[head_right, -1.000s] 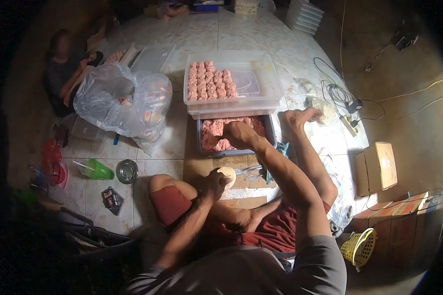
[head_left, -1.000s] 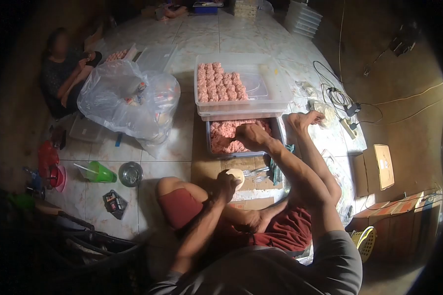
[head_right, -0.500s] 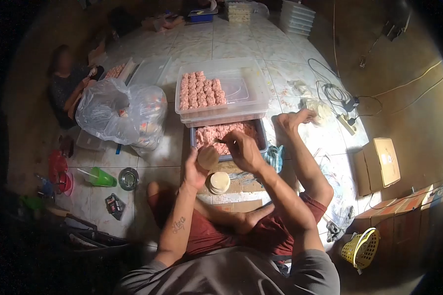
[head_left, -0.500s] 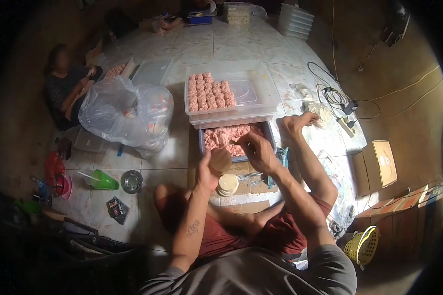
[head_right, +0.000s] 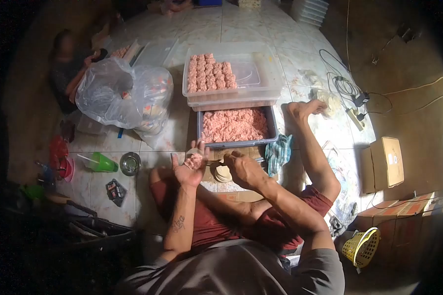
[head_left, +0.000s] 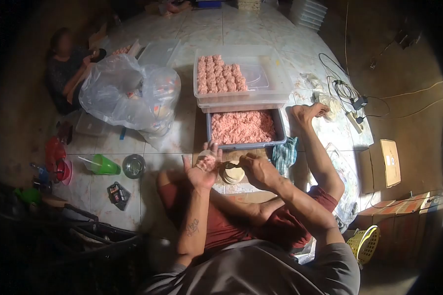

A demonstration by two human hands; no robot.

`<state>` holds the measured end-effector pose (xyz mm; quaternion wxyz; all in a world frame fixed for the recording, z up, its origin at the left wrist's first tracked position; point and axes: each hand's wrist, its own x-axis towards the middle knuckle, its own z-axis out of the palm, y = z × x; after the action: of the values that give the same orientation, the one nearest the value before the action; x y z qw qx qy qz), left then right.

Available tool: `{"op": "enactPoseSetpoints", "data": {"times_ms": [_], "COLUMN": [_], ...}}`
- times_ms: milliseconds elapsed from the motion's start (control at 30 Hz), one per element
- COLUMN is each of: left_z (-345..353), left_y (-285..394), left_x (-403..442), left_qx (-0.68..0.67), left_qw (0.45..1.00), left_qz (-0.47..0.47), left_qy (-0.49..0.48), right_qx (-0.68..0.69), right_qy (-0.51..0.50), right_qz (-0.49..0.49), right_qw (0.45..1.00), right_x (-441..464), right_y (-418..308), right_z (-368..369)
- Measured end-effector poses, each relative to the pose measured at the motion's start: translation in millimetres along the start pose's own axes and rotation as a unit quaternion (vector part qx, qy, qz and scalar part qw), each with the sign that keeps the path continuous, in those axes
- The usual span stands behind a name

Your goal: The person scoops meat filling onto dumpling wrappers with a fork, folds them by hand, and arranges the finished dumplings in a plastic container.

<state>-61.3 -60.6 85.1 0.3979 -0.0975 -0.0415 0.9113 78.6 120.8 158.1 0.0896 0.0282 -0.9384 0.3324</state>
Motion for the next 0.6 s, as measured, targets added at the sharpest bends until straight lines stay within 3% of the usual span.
{"op": "enactPoseSetpoints", "data": {"times_ms": [33,100,167,200,233,300,333,367,433,467,600], "left_z": [-13.1,-20.3,-3.3,4.4,-8.6,-33.8,-38.3,-44.7,-57.0,-52.9,-78.7], "left_y": [5.7,5.0,-7.6,-10.8,-4.2,6.6,6.5,8.1,11.5,6.0,3.7], "left_x": [-2.0,-3.9,-8.6,-9.8,-12.0,-9.0,-8.7,-10.2,-7.1,-5.8,-0.5], "left_qx": [-0.041,-0.034,0.007,0.008,0.006,0.03,0.076,0.073,0.166,0.185,0.213], "left_qw": [0.998,0.999,0.995,0.994,0.994,0.997,0.986,0.985,0.958,0.947,0.948], "left_qz": [0.025,0.023,-0.075,-0.09,-0.09,-0.062,-0.006,-0.007,-0.046,-0.064,-0.146], "left_qy": [0.027,0.024,0.059,0.059,0.06,0.016,0.149,0.154,0.229,0.254,0.187], "right_qx": [-0.058,-0.032,0.01,0.015,0.015,-0.092,-0.099,-0.075,-0.123,-0.126,-0.158], "right_qy": [-0.025,-0.012,0.038,0.023,0.022,-0.132,-0.075,0.037,0.041,0.041,-0.012], "right_qz": [0.007,-0.007,-0.014,-0.099,-0.098,0.056,0.035,-0.093,0.018,0.016,-0.005], "right_qw": [0.998,0.999,0.999,0.995,0.995,0.985,0.992,0.992,0.991,0.991,0.987], "right_x": [0.3,6.0,13.9,19.6,14.4,28.5,30.5,44.8,73.6,85.7,114.1], "right_y": [-8.0,-18.4,-13.4,-5.3,3.4,-7.9,25.7,13.1,8.1,16.0,57.5], "right_z": [-9.4,-15.7,-0.5,10.9,12.9,-18.9,-4.0,-17.4,-27.1,-26.8,11.7]}}
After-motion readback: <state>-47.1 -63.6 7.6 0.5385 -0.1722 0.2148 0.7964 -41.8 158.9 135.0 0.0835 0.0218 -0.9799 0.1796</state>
